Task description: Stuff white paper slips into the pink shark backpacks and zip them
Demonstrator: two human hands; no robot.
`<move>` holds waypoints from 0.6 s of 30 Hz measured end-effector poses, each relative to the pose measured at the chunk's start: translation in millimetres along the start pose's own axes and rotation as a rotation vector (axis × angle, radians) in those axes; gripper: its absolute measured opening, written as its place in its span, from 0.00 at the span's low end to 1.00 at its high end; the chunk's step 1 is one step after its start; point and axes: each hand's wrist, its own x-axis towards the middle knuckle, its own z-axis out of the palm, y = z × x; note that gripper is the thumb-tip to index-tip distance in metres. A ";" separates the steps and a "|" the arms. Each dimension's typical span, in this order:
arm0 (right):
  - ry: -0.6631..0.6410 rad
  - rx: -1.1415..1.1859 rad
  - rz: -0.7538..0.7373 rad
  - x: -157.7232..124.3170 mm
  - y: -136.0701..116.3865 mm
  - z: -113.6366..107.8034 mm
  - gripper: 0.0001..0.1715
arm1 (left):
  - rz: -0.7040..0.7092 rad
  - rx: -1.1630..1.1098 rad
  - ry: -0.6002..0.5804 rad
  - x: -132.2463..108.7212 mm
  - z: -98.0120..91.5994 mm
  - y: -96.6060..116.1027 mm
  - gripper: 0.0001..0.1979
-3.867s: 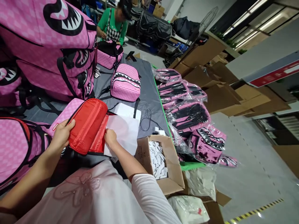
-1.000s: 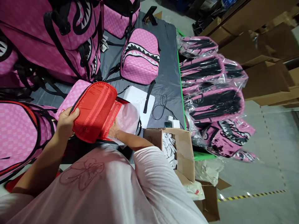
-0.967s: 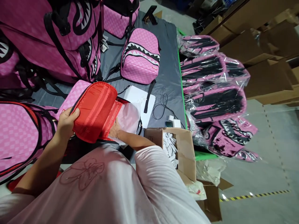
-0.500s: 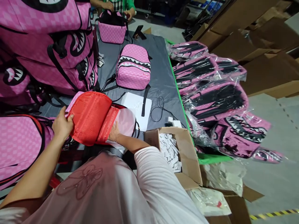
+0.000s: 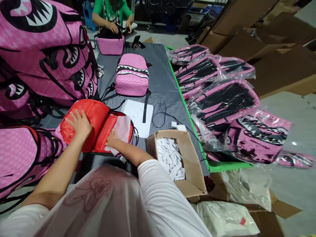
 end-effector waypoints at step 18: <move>-0.024 -0.104 -0.314 -112.7 115.6 -33.4 0.43 | 0.945 -0.281 -0.221 -3.7 107.4 79.3 0.28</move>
